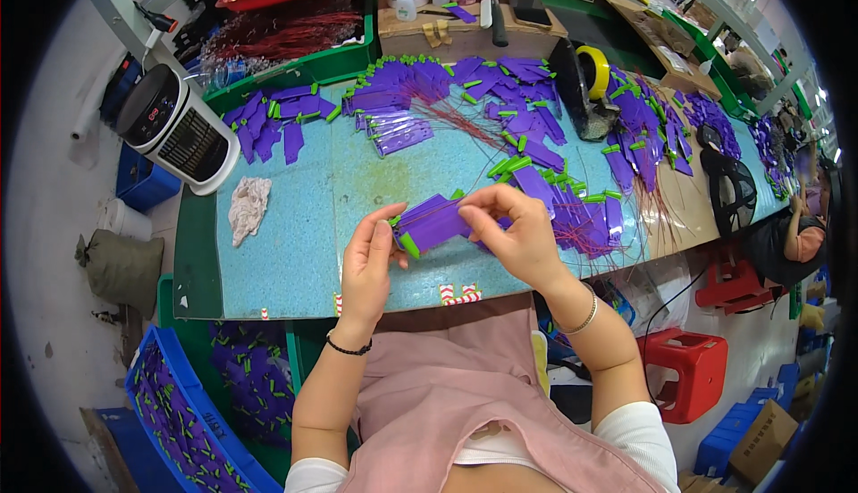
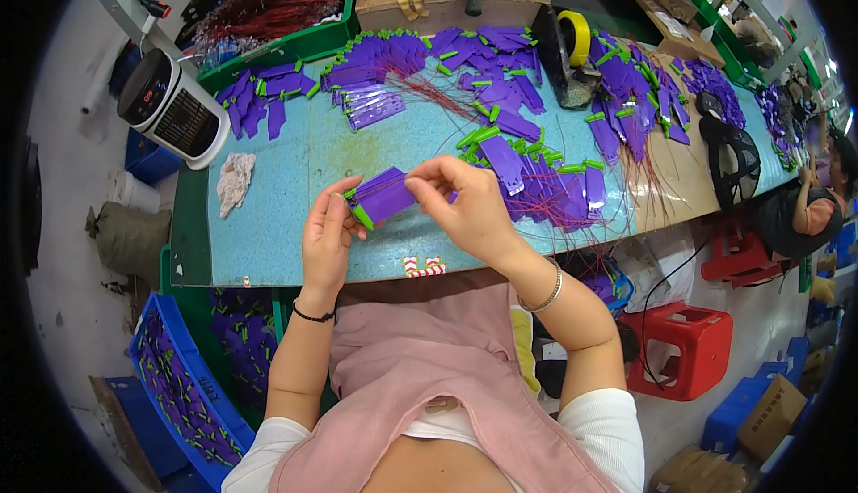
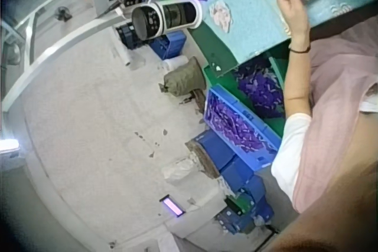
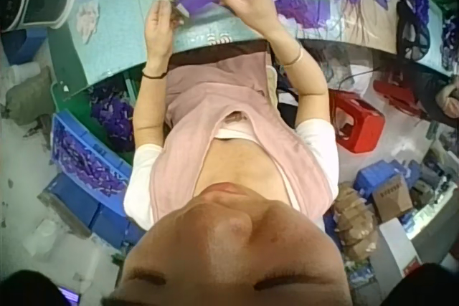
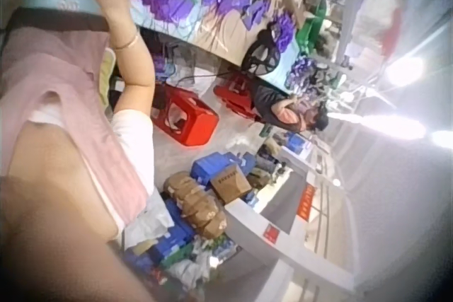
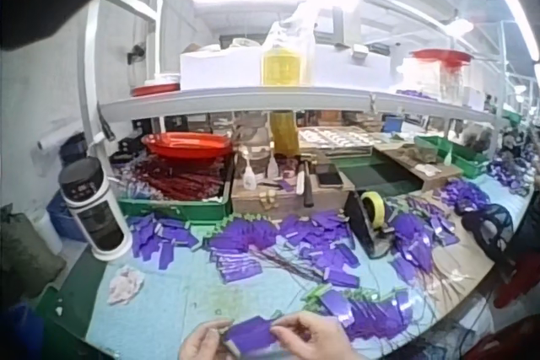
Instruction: The person assembles plastic components by attaching green caps onto purple plastic pieces by hand, then stacks and aligns the assembled parts into bundles on the table.
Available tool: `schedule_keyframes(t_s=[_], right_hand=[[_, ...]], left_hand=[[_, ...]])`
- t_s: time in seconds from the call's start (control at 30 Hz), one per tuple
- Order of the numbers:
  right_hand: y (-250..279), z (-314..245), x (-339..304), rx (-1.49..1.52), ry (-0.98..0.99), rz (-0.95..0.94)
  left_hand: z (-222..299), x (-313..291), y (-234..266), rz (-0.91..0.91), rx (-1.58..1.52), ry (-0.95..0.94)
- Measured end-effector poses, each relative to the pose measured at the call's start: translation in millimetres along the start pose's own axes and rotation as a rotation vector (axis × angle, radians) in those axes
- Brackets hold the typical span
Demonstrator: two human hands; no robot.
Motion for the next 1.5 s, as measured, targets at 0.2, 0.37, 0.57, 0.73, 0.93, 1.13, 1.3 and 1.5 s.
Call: schedule_keyframes(t_s=[0.2,0.37,0.57,0.73,0.93,1.13,1.3,1.5], right_hand=[[-10.5,7.9,1.2,0.075,0.008,0.131],[-17.5,8.4,-2.2,0.052,0.035,0.160],[-14.7,11.9,-7.3,-0.215,0.052,0.181],[-19.6,29.0,-4.5,0.240,-0.036,-0.020],[-24.1,-1.1,-9.1,-0.106,0.158,-0.026],[-24.0,-28.2,-5.0,-0.476,0.375,-0.026],[-24.5,-14.4,-8.2,-0.425,0.248,-0.133],[-29.3,2.1,-13.0,0.013,0.037,0.009]], left_hand=[[7.0,-2.9,-0.3,-0.005,0.057,-0.053],[5.9,-6.0,0.1,-0.032,0.155,-0.019],[10.7,-6.1,-0.8,0.046,0.267,-0.117],[6.1,-8.0,1.5,-0.022,0.229,-0.022],[38.6,0.1,-26.1,-0.099,0.744,-0.233],[44.7,-5.2,-33.1,-0.107,0.819,-0.202],[38.0,-2.3,-26.4,-0.217,0.935,-0.226],[3.7,-0.3,-22.7,-0.033,0.188,-0.112]])
Point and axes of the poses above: each hand's wrist, its own x-axis towards the middle knuckle, its own y-axis out of the back of the hand, z = x × y, the point moved 6 cm from there along x, towards the middle knuckle, and after that the axes turned 15 degrees about -z, right-handed, at the moved point
